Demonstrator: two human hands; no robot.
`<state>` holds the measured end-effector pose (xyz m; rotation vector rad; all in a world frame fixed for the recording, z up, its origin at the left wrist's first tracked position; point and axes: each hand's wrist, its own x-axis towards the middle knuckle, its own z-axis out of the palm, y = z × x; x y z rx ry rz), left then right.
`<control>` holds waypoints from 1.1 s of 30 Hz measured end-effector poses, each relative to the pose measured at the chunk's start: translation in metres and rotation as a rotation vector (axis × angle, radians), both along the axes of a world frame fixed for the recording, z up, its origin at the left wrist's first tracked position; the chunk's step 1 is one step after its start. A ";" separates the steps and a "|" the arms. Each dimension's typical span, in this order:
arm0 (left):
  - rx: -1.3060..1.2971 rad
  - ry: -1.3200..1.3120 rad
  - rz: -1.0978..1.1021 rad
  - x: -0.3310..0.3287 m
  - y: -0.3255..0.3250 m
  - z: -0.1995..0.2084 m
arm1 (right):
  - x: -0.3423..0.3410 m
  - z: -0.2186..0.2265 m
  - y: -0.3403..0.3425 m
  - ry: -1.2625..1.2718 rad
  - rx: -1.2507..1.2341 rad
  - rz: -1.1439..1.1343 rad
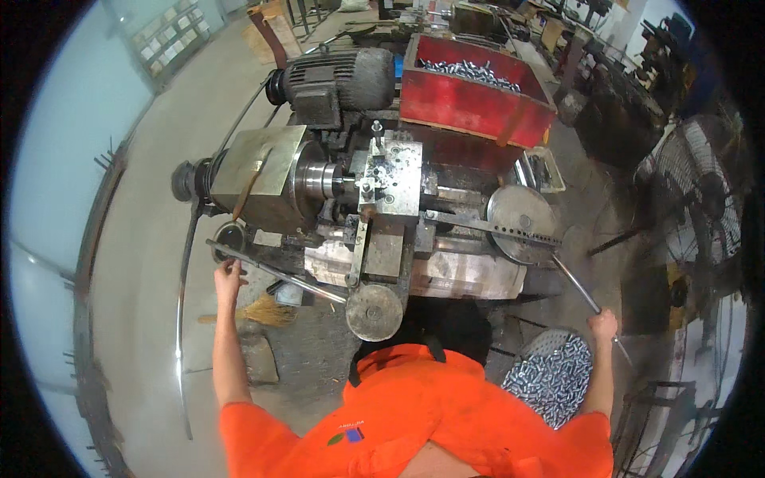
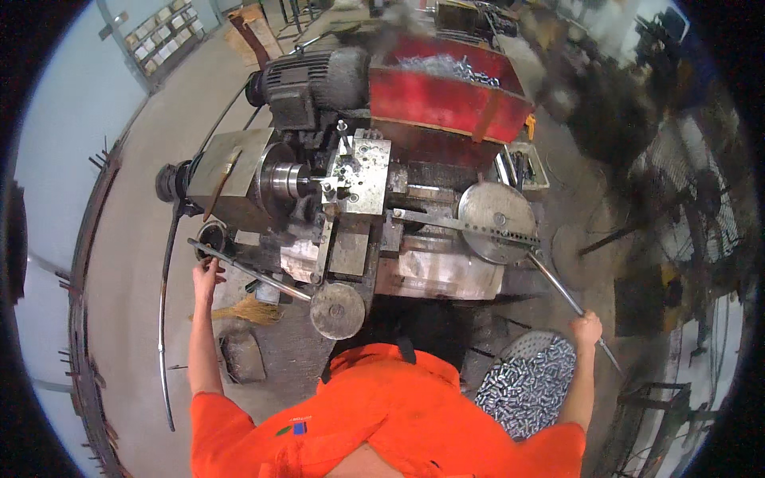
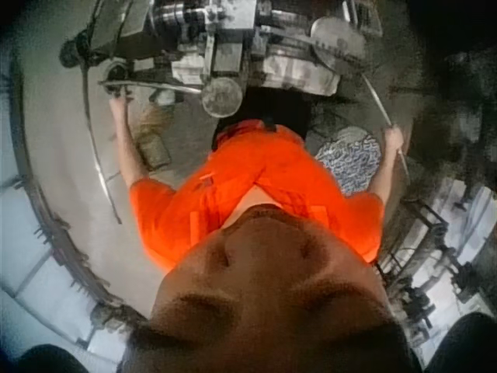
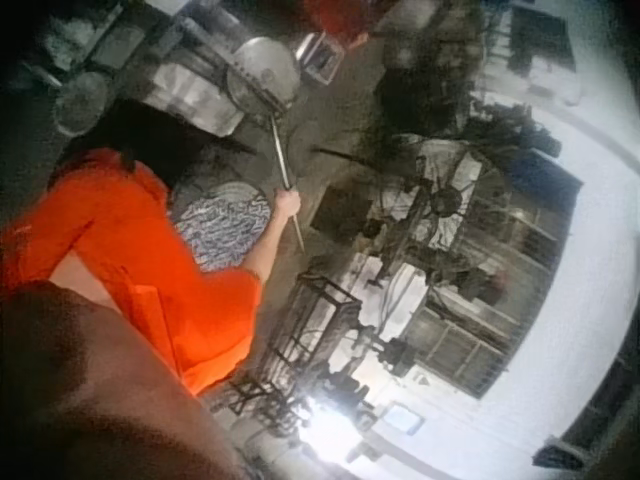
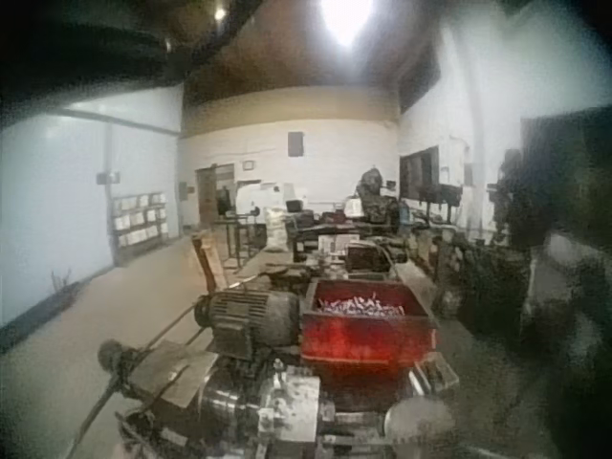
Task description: The person operates a metal turning lathe, repeatedly inserting small metal parts into the chuck, engaging the machine with a lever, and removing finished parts into a perforated metal basket. The cycle is repeated continuously throughout the clip.
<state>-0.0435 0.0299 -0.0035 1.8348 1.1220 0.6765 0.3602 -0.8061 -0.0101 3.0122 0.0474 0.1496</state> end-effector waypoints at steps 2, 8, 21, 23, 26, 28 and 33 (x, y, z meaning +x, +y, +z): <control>-0.161 -0.027 0.046 0.015 -0.015 0.024 | -0.028 0.003 0.012 0.124 0.035 -0.032; -0.305 -0.063 0.176 0.043 -0.035 0.021 | -0.147 -0.002 0.055 0.415 0.723 -0.017; -0.219 -0.337 0.151 0.055 -0.037 0.005 | -0.204 -0.004 0.129 0.553 1.327 -0.160; -0.239 -0.203 0.143 0.052 -0.034 0.009 | -0.204 0.002 0.134 0.623 1.443 -0.272; -0.264 -0.142 0.124 0.048 -0.029 0.010 | -0.194 -0.029 0.100 0.372 1.141 0.123; -0.278 -0.135 0.130 0.042 -0.027 0.011 | -0.176 -0.021 0.085 0.346 0.883 -0.004; -0.320 -0.059 0.124 0.045 -0.027 0.012 | -0.067 -0.010 0.003 0.177 0.164 0.090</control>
